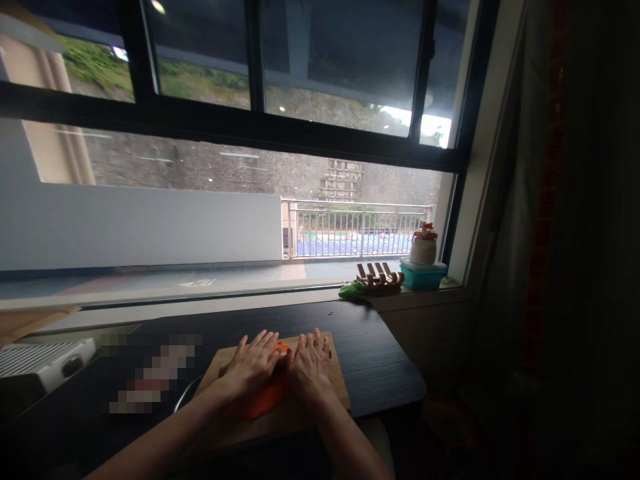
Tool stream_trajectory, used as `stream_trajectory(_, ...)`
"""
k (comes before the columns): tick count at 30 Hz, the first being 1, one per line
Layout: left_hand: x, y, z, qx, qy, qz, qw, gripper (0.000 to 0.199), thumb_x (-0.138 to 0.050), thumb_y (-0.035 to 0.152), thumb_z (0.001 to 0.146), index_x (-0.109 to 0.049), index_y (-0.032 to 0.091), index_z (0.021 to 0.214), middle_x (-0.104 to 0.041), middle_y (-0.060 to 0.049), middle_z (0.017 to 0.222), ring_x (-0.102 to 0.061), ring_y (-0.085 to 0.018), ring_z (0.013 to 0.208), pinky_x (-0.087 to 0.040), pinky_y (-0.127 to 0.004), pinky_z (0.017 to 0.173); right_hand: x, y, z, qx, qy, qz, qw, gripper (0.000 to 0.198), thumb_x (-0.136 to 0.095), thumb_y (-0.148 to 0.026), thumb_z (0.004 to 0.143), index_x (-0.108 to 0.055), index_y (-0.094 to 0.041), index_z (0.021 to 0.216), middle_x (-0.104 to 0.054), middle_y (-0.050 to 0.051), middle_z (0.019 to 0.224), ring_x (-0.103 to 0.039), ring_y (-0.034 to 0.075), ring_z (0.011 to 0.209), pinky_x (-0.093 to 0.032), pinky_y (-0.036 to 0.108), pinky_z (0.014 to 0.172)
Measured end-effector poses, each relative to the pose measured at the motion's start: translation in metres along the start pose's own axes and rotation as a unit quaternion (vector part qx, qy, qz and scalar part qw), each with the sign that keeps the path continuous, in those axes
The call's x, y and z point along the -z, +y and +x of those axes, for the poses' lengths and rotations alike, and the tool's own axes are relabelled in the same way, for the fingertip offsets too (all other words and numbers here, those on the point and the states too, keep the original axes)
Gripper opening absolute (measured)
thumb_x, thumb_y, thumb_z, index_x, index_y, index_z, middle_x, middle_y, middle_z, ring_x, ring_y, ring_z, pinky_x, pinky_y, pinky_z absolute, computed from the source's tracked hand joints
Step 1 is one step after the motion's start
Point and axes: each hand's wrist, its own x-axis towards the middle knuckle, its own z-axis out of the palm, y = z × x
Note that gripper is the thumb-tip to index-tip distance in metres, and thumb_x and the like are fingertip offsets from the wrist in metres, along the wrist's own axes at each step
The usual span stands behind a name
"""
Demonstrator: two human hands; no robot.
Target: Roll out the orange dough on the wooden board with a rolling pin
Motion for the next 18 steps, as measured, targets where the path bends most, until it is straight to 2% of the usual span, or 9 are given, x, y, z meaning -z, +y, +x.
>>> stream_trajectory(5, 0.001, -0.003, 0.029, 0.031, -0.001, -0.007, 0.999, 0.055, -0.017, 0.036, 0.093, -0.044, 0.015, 0.137, -0.039, -0.010, 0.146, -0.025, -0.026, 0.139, -0.013, -0.058, 0.111, 0.014, -0.005, 0.027, -0.007, -0.044, -0.005, 0.999, 0.046, -0.027, -0.038, 0.096, -0.062, -0.016, 0.117, -0.050, 0.014, 0.136, -0.025, 0.029, 0.137, -0.021, 0.046, 0.108)
stream_trajectory(8, -0.006, -0.012, 0.053, 0.056, -0.013, -0.023, 0.998, 0.055, -0.021, 0.039, 0.092, -0.043, 0.017, 0.137, -0.039, -0.010, 0.147, -0.024, -0.028, 0.140, -0.013, -0.060, 0.110, 0.017, -0.008, 0.048, -0.021, -0.083, -0.002, 0.996, 0.045, -0.028, -0.036, 0.095, -0.066, -0.018, 0.112, -0.053, 0.013, 0.133, -0.026, 0.030, 0.137, -0.023, 0.047, 0.107)
stream_trajectory(12, -0.015, -0.026, 0.081, 0.089, -0.036, -0.045, 0.994, 0.060, -0.023, 0.044, 0.089, -0.039, 0.015, 0.140, -0.036, -0.010, 0.148, -0.022, -0.029, 0.140, -0.014, -0.061, 0.110, 0.012, -0.009, 0.075, -0.029, -0.120, -0.002, 0.992, 0.044, -0.029, -0.038, 0.094, -0.067, -0.021, 0.110, -0.056, 0.012, 0.129, -0.034, 0.030, 0.132, -0.028, 0.049, 0.103)
stream_trajectory(15, -0.017, -0.031, 0.090, 0.103, -0.048, -0.050, 0.992, 0.062, -0.022, 0.044, 0.089, -0.036, 0.014, 0.141, -0.035, -0.011, 0.149, -0.022, -0.030, 0.140, -0.015, -0.062, 0.109, 0.007, -0.008, 0.089, -0.027, -0.135, -0.003, 0.990, 0.044, -0.032, -0.040, 0.093, -0.066, -0.021, 0.111, -0.056, 0.013, 0.129, -0.036, 0.030, 0.131, -0.029, 0.050, 0.102)
stream_trajectory(18, -0.015, -0.029, 0.086, 0.102, -0.046, -0.048, 0.993, 0.061, -0.022, 0.043, 0.089, -0.037, 0.015, 0.141, -0.036, -0.011, 0.148, -0.023, -0.030, 0.140, -0.015, -0.062, 0.109, 0.005, -0.006, 0.088, -0.018, -0.132, -0.003, 0.991, 0.044, -0.031, -0.041, 0.093, -0.066, -0.021, 0.112, -0.056, 0.013, 0.128, -0.037, 0.030, 0.130, -0.029, 0.050, 0.102)
